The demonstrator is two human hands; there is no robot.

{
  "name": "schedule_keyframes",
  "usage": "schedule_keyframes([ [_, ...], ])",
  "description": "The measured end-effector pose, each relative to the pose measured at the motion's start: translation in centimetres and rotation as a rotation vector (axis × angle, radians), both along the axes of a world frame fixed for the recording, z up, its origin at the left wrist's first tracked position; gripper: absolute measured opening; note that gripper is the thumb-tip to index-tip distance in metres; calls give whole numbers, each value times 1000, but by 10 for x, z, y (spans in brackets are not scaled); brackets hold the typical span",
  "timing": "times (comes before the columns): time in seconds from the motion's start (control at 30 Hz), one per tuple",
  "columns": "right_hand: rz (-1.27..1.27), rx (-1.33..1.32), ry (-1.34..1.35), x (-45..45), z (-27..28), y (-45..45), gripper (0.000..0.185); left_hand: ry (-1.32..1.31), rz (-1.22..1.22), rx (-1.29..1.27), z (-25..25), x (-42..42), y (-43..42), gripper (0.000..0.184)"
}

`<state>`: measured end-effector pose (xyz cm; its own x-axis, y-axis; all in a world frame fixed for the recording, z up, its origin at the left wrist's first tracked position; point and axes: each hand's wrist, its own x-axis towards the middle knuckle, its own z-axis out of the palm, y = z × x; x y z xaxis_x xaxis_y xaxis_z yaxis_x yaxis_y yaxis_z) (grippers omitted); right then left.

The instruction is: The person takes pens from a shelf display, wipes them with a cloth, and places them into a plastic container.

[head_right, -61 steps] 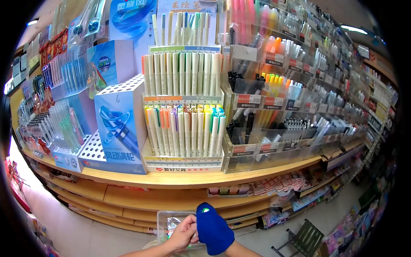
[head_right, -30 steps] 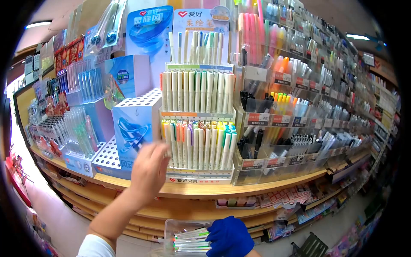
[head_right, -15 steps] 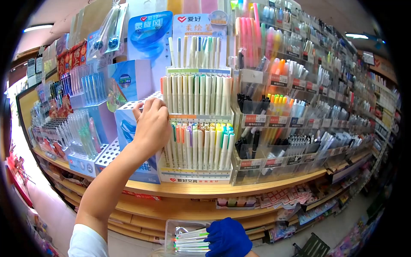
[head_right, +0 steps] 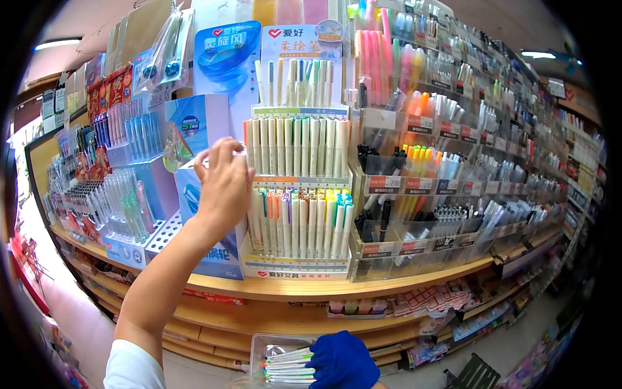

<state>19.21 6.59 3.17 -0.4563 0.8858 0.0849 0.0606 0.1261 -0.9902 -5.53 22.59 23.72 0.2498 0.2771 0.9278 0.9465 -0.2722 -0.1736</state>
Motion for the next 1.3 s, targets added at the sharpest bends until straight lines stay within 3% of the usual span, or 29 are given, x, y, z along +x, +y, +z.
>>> schedule_keyframes([
  [0.1,-44,889,-239,-8,44,-3,49,-57,-101,134,12,-2,-21,9],
  [0.2,-152,268,-144,-12,50,-11,50,-39,-211,88,-2,0,-52,10],
  [0.33,-66,119,64,-19,49,2,33,-130,-516,-220,-68,13,-85,12],
  [0.43,67,-30,149,-21,-10,34,35,-249,-735,-555,-154,49,-100,12],
  [0.47,84,33,124,-24,-35,45,40,-349,-796,-629,-181,59,-103,10],
  [0.53,-122,357,-221,-52,4,31,27,-494,-865,-695,-210,64,-101,8],
  [0.6,154,102,-415,-42,0,43,23,-584,-877,-694,-222,57,-99,7],
  [0.67,374,27,-443,-34,1,44,20,-669,-867,-704,-222,47,-100,5],
  [0.77,599,210,-228,-32,28,10,19,-686,-839,-676,-222,34,-101,5],
  [0.8,404,469,-187,-37,31,0,11,-741,-828,-704,-225,34,-105,5],
  [0.87,313,59,-295,-36,15,0,15,-852,-787,-754,-233,42,-112,6],
  [0.9,303,44,-339,-36,9,5,16,-873,-844,-783,-249,48,-110,9],
  [0.97,321,290,-430,-36,-3,12,18,-769,-873,-981,-257,59,-123,12],
  [1.07,300,487,-514,-36,-13,17,20,-869,-826,-1043,-258,56,-120,16],
  [1.2,310,545,-645,-31,-34,20,23,-910,-652,-859,-268,39,-98,21],
  [1.3,258,745,-750,-29,-54,18,23,-1043,-546,-935,-273,24,-88,24],
])
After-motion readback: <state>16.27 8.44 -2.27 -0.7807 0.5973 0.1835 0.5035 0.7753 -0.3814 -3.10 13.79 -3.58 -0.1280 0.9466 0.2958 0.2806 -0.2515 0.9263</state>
